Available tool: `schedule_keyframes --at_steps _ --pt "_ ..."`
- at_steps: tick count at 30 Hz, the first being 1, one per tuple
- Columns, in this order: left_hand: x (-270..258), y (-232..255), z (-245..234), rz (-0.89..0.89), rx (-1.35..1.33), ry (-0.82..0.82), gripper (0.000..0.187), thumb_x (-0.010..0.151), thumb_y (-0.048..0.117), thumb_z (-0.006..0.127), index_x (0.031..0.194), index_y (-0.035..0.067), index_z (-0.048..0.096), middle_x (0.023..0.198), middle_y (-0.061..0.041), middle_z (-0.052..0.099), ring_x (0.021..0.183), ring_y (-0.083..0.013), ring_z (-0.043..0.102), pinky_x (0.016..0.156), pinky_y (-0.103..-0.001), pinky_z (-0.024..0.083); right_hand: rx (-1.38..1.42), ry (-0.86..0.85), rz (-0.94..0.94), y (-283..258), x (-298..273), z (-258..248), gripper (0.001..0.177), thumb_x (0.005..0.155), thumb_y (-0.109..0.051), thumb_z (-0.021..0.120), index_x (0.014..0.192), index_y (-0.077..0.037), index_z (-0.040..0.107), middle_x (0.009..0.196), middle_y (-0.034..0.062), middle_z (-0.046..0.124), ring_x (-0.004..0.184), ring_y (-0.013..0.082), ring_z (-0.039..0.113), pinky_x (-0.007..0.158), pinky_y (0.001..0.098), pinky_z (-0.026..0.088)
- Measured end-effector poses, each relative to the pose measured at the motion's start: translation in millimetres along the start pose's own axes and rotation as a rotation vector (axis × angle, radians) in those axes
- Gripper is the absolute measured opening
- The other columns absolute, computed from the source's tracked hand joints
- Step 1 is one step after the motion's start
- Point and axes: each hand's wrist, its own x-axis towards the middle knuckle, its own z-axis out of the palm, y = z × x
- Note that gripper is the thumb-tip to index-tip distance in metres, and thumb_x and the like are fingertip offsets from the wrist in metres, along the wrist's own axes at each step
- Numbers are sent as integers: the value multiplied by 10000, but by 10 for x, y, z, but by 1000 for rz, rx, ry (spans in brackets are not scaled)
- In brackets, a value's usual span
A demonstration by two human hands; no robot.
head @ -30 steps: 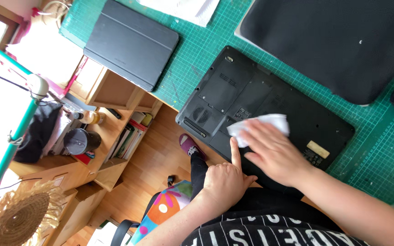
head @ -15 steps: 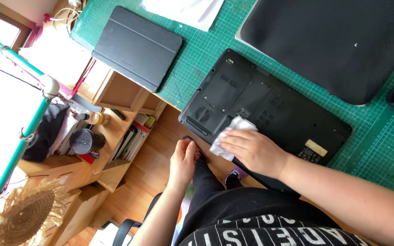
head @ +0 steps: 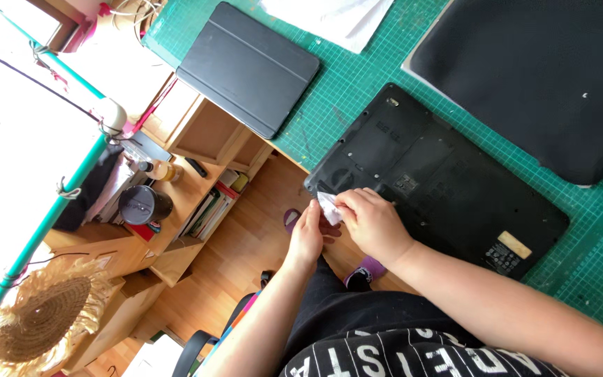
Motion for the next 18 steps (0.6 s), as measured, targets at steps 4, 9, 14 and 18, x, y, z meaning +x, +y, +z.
schedule_keyframes --at_steps 4,9,14,18 --pt "104 90 -39 -40 -14 -36 548 1092 491 329 965 40 612 790 -85 690 664 -194 670 598 -317 504 -94 -36 45 -64 4 -56 89 876 -48 689 959 -40 657 820 116 719 796 309 718 677 419 577" --pt "166 118 -30 -125 -22 -114 593 1084 493 274 963 45 641 757 -86 693 643 -207 672 606 -323 520 -97 53 28 -108 123 138 63 899 -46 681 956 -48 654 802 118 717 779 301 727 658 403 587" --pt "82 113 -62 -256 -31 -230 599 1094 489 228 1027 65 645 832 -80 711 715 -193 692 674 -327 548 -91 79 32 -146 408 351 49 905 -62 692 935 -42 659 801 131 719 774 323 720 667 424 576" --pt "131 39 -31 -216 -7 -227 587 1089 449 244 1024 23 643 846 -111 729 711 -209 702 671 -338 554 -101 -89 229 -141 404 138 67 877 -77 678 932 -43 698 817 140 750 774 311 747 675 406 588"
